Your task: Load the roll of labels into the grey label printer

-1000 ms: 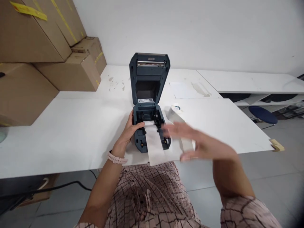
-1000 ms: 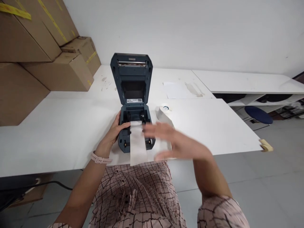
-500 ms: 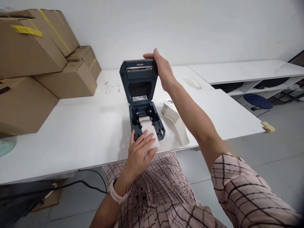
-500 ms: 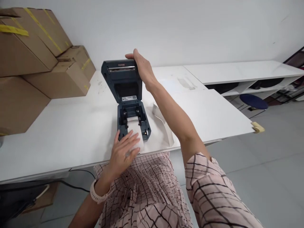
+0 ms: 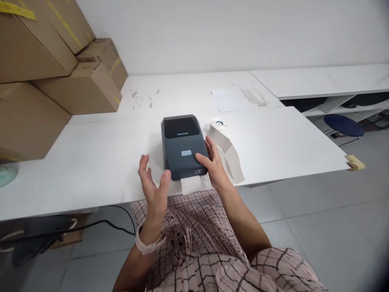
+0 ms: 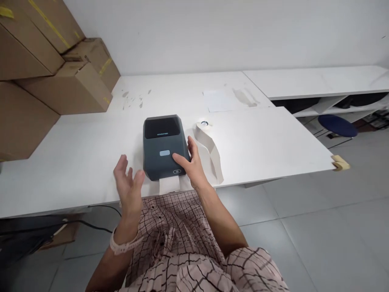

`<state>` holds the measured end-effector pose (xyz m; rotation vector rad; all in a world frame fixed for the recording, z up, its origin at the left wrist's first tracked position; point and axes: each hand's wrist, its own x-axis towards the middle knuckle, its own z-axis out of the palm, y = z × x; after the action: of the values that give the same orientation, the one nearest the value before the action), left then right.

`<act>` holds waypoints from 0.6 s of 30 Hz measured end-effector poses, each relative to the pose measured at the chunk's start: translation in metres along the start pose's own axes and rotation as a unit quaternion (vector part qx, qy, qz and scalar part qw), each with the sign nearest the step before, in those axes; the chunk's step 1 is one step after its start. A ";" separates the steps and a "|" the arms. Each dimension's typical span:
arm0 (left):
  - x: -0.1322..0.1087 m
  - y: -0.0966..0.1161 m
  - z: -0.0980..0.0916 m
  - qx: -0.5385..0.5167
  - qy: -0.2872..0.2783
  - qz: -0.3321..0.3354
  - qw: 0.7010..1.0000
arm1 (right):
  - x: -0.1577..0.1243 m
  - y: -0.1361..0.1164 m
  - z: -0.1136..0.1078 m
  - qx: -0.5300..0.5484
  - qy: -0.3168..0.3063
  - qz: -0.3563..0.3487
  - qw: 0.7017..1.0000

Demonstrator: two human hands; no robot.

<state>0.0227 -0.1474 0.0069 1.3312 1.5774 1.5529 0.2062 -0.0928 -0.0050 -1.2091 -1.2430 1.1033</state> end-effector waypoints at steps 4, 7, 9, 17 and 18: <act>0.025 -0.005 0.017 -0.106 -0.164 -0.128 0.972 | 0.003 0.005 -0.003 0.088 -0.059 0.073 0.992; 0.033 -0.007 0.022 -0.154 -0.186 -0.115 0.964 | 0.004 0.003 -0.007 0.084 -0.076 0.070 0.991; 0.034 -0.005 0.023 -0.158 -0.171 -0.101 0.967 | 0.004 0.001 -0.007 0.081 -0.073 0.060 0.992; -0.043 -0.016 0.018 -0.005 0.090 -0.054 0.994 | 0.006 0.005 -0.003 0.134 -0.050 0.065 0.988; -0.054 -0.018 0.018 -0.018 0.086 -0.067 0.994 | 0.006 0.007 -0.002 0.133 -0.047 0.066 0.988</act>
<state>0.0535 -0.1859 -0.0269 1.0732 1.6959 1.6396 0.2088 -0.0865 -0.0112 -1.0568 -1.0573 1.3900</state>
